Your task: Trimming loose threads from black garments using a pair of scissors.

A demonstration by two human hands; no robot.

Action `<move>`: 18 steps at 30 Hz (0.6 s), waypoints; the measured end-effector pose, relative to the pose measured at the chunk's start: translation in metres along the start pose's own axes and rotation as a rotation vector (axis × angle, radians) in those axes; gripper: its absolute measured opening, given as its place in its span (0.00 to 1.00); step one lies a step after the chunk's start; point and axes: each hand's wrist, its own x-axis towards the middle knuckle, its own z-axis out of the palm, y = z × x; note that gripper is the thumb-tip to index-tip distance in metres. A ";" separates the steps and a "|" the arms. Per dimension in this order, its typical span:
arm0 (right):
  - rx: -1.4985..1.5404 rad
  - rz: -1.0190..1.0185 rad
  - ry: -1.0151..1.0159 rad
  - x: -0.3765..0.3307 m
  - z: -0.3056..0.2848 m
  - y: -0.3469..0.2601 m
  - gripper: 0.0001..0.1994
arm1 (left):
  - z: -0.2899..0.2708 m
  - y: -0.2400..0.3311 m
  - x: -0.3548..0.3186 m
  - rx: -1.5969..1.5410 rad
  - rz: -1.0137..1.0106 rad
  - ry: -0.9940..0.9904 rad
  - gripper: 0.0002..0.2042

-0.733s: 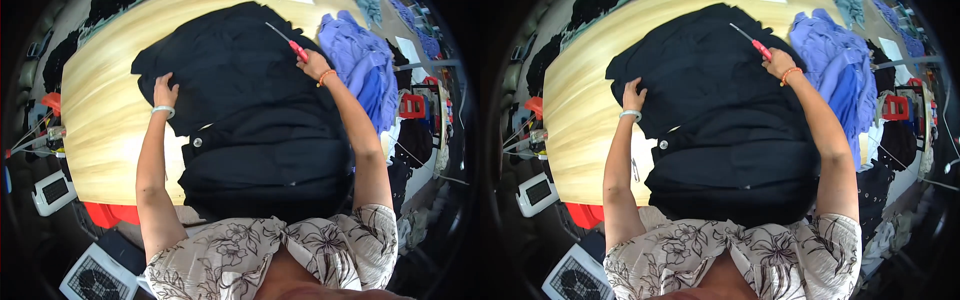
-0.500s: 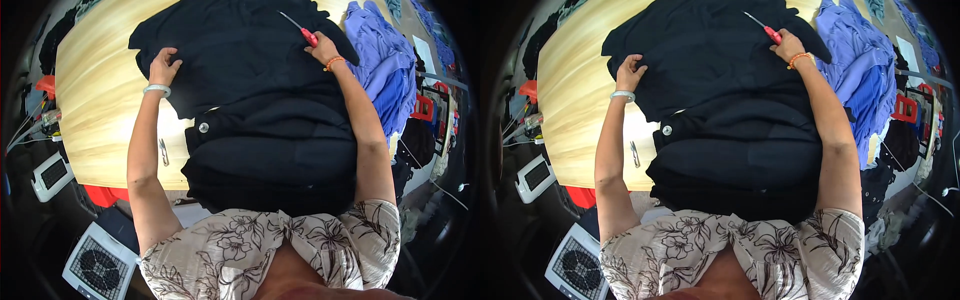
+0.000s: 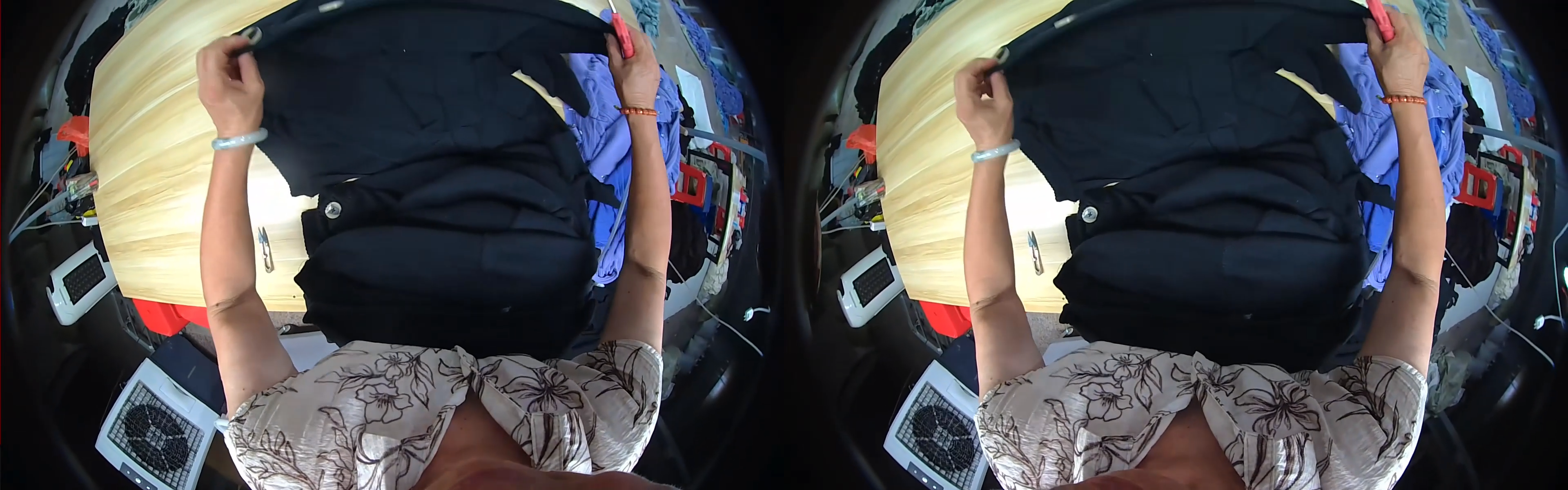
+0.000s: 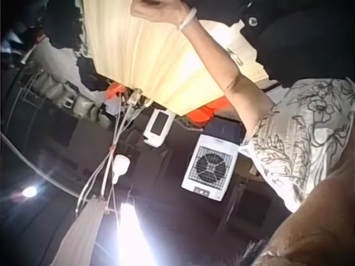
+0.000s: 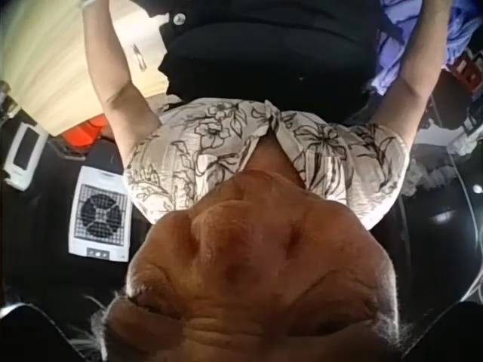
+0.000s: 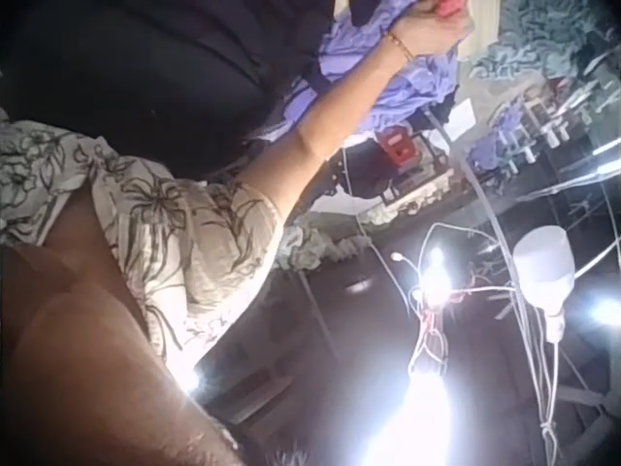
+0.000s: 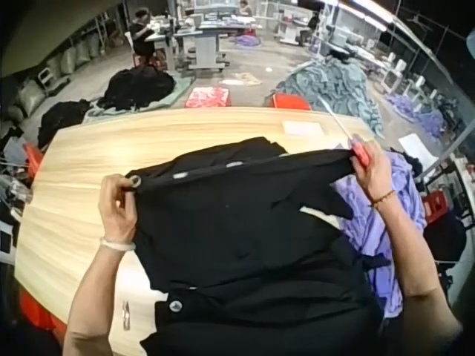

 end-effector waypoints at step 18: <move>0.549 -0.095 -1.055 -0.054 -0.038 -0.188 0.16 | 0.040 -0.018 -0.081 0.054 -0.339 -0.650 0.10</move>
